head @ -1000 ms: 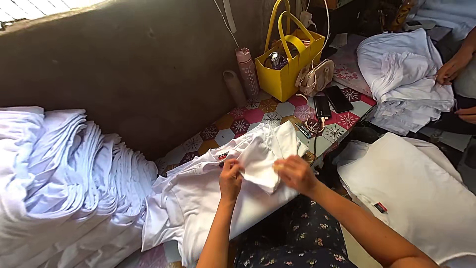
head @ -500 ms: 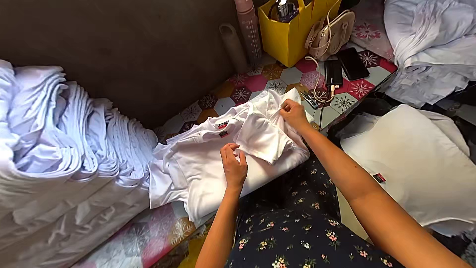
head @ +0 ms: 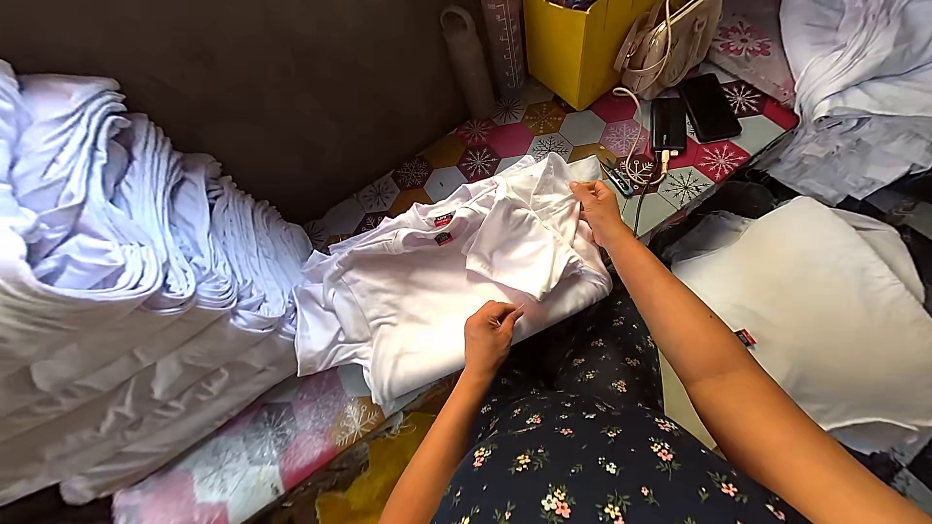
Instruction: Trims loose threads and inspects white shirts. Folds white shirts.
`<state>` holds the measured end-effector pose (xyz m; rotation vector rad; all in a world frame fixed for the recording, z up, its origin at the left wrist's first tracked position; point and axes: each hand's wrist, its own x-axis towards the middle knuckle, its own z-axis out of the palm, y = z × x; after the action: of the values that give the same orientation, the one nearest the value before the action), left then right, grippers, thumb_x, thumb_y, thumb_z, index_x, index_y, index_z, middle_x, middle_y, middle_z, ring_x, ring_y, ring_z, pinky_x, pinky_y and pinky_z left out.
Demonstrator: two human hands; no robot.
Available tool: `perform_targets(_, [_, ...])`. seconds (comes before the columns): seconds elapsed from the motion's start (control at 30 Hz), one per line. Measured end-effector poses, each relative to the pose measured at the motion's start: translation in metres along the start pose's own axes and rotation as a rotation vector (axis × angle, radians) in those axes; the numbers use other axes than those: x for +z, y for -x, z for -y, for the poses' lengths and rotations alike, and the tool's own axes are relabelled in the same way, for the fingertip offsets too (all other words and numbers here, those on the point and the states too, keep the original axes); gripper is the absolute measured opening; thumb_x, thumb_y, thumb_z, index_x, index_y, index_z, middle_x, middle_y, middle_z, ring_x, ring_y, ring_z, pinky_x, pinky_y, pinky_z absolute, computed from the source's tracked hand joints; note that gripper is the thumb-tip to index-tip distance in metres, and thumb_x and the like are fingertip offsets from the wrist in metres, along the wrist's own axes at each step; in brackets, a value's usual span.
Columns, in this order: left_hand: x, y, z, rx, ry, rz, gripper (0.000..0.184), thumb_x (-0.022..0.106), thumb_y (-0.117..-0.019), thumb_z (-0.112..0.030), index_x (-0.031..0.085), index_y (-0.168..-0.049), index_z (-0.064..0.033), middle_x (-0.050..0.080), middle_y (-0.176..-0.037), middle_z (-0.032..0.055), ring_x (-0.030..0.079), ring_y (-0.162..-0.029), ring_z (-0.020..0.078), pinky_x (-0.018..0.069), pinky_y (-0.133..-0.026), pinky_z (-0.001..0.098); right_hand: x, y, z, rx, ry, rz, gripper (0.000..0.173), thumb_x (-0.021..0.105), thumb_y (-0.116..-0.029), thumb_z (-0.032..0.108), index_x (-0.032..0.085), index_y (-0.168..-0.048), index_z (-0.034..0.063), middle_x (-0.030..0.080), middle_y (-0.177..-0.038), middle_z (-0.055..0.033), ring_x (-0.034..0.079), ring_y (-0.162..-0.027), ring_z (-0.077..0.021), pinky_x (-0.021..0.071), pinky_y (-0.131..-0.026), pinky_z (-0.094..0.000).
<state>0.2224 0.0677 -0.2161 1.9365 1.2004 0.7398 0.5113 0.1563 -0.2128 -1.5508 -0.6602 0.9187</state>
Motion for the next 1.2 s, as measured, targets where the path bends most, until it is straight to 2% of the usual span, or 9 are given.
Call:
perform_targets(0.17, [-0.041, 0.037, 0.001, -0.037, -0.036, -0.032, 0.013, 0.069, -0.0926, -0.012, 0.077, -0.091, -0.0024, 0.071, -0.081, 0.0040, 0.066, -0.075, 0.0035, 0.0547, -0.074, 0.0195, 0.000, -0.003, 0.007, -0.108, 0.384, 0.117, 0.035, 0.078, -0.0917, 0.028, 0.069, -0.105, -0.0028, 0.067, -0.092, -0.0154, 0.060, -0.084, -0.0234, 0.0483, -0.083, -0.0478])
perform_targets(0.3, [-0.141, 0.083, -0.002, -0.438, -0.604, 0.206, 0.019, 0.066, -0.0978, -0.015, 0.078, -0.100, -0.0005, 0.073, -0.100, 0.0252, 0.069, -0.100, 0.0443, 0.0513, -0.089, 0.0648, -0.015, -0.007, 0.007, -0.104, 0.242, 0.113, 0.019, 0.071, -0.0969, 0.014, 0.068, -0.102, -0.0036, 0.065, -0.090, -0.0107, 0.059, -0.078, -0.0139, 0.0518, -0.076, -0.0351])
perform_targets(0.4, [-0.186, 0.104, 0.010, -0.667, -0.731, 0.134, 0.036, 0.073, -0.0938, -0.014, 0.069, -0.124, 0.0054, 0.049, -0.139, 0.0406, 0.045, -0.129, 0.0621, 0.0377, -0.103, 0.0743, -0.024, 0.001, 0.017, -0.203, 0.392, 0.249, 0.027, 0.064, -0.1014, 0.015, 0.067, -0.119, -0.0051, 0.069, -0.112, -0.0203, 0.068, -0.096, -0.0260, 0.0552, -0.090, -0.0450])
perform_targets(0.53, [-0.163, 0.074, -0.002, -0.320, -0.628, -0.104, 0.048, 0.080, -0.0855, -0.013, 0.066, -0.127, 0.0062, 0.044, -0.144, 0.0416, 0.046, -0.128, 0.0638, 0.0395, -0.102, 0.0733, -0.024, 0.005, 0.027, -0.414, 0.641, 0.382, 0.018, 0.074, -0.0923, 0.007, 0.073, -0.105, -0.0056, 0.068, -0.111, -0.0265, 0.067, -0.102, -0.0366, 0.0529, -0.094, -0.0525])
perform_targets(0.77, [-0.076, -0.026, -0.053, 0.108, -0.441, 0.024, 0.035, 0.072, -0.0926, -0.014, 0.070, -0.123, 0.0022, 0.054, -0.143, 0.0289, 0.053, -0.131, 0.0477, 0.0460, -0.105, 0.0593, -0.045, 0.009, 0.030, -0.600, 0.726, -0.087, 0.029, 0.064, -0.0960, 0.012, 0.072, -0.119, -0.0029, 0.062, -0.130, -0.0281, 0.055, -0.126, -0.0466, 0.0418, -0.108, -0.0626])
perform_targets(0.87, [-0.028, -0.066, -0.061, 0.330, -0.394, 0.211, 0.053, 0.077, -0.0901, -0.028, 0.064, -0.135, -0.0023, 0.053, -0.147, 0.0240, 0.049, -0.137, 0.0433, 0.0415, -0.112, 0.0563, -0.017, 0.022, 0.026, -0.441, 0.833, 0.129, 0.061, 0.076, -0.0926, 0.037, 0.062, -0.135, -0.0033, 0.065, -0.130, -0.0260, 0.057, -0.127, -0.0440, 0.0319, -0.114, -0.0647])
perform_targets(0.93, [0.003, -0.087, -0.059, 0.394, -0.434, 0.345, 0.078, 0.083, -0.0806, -0.043, 0.056, -0.146, -0.0092, 0.047, -0.154, 0.0224, 0.042, -0.142, 0.0461, 0.0348, -0.113, 0.0620, -0.009, 0.022, 0.022, -0.257, 0.833, 0.220, 0.039, 0.068, -0.1000, 0.029, 0.067, -0.120, -0.0046, 0.070, -0.112, -0.0273, 0.064, -0.113, -0.0444, 0.0395, -0.107, -0.0638])
perform_targets(1.07, [0.032, -0.098, -0.048, 0.323, -0.499, 0.420, 0.041, 0.057, -0.0939, 0.000, 0.062, -0.134, 0.0032, 0.058, -0.143, 0.0244, 0.058, -0.128, 0.0449, 0.0470, -0.103, 0.0578, -0.024, 0.022, 0.032, -0.371, 0.662, 0.150, 0.024, 0.061, -0.1036, 0.018, 0.072, -0.107, -0.0035, 0.072, -0.098, -0.0258, 0.070, -0.099, -0.0429, 0.0505, -0.090, -0.0638])
perform_targets(1.2, [0.011, -0.086, -0.052, 0.560, -0.528, 0.162, 0.028, 0.055, -0.0903, 0.008, 0.075, -0.109, 0.0032, 0.074, -0.114, 0.0198, 0.074, -0.099, 0.0394, 0.0591, -0.082, 0.0535, -0.042, 0.013, 0.046, -0.504, 0.595, 0.077, 0.022, 0.064, -0.1013, 0.013, 0.074, -0.110, -0.0051, 0.073, -0.101, -0.0250, 0.071, -0.100, -0.0408, 0.0512, -0.092, -0.0613])
